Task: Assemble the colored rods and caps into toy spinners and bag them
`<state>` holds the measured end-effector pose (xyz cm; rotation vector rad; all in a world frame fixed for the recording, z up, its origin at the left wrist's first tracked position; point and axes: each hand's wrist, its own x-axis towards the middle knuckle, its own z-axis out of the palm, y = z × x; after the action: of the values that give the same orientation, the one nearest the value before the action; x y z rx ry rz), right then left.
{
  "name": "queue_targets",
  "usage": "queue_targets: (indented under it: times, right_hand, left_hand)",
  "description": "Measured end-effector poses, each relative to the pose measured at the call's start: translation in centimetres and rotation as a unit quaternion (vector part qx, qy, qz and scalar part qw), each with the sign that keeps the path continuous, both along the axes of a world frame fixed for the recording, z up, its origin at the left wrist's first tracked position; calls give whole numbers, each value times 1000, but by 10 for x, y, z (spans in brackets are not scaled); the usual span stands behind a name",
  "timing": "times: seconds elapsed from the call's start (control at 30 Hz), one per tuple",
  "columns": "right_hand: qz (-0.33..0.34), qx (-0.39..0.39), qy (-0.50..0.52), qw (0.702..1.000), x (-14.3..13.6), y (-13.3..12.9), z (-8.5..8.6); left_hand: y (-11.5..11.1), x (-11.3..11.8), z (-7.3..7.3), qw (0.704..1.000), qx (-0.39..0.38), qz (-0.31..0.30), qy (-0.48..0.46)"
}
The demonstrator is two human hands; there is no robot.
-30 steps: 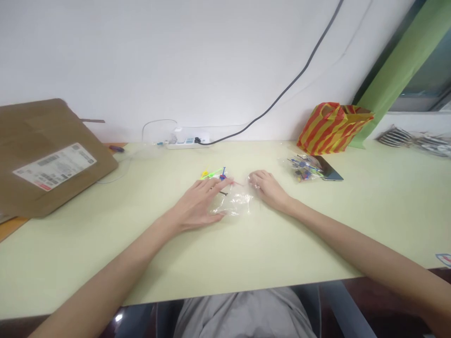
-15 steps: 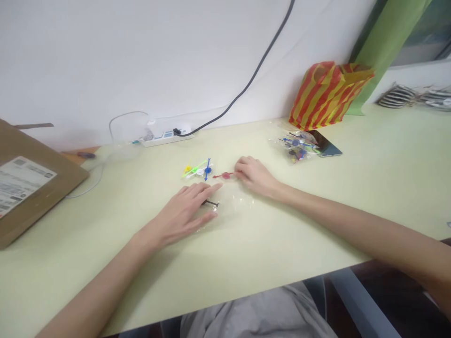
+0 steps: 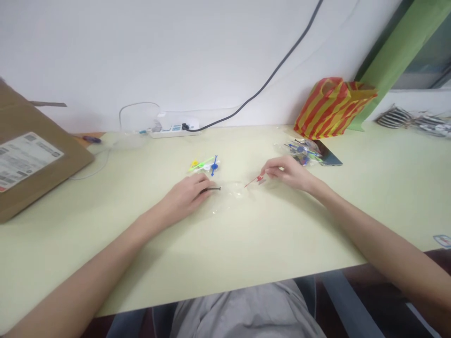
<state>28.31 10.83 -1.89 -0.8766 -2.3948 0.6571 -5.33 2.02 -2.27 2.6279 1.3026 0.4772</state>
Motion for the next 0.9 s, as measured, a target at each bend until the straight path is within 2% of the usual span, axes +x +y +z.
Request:
queue_targets:
  times: [0.1,0.2,0.33,0.53,0.7,0.77,0.9]
  right_hand:
    - [-28,44,2,999,-4,-6,-2]
    - [-32,66,47,996,-16,-18,-6]
    - [2,-12,102,995,-33,-36,-6]
    - [-17,-122,97,988,-43,-44,-6]
    - [17,-280,192,941,-48,-45,-9]
    - [8,-306,209,929,-50,-44,-10]
    - [-38,-307,204,929,-54,-44,-10]
  left_hand:
    - [-1,0,-1,1000,-1,5,5]
    - [-2,2,-5,1000,-3,-1,5]
    - [-3,6,-11,1000,-13,-18,-3]
    - [-5,9,-11,999,-26,-18,-8]
    - [-4,12,-10,1000,-9,-14,-13]
    - [-3,13,-11,1000,-10,-20,-22]
    - [-3,14,-10,998,-29,-35,-42]
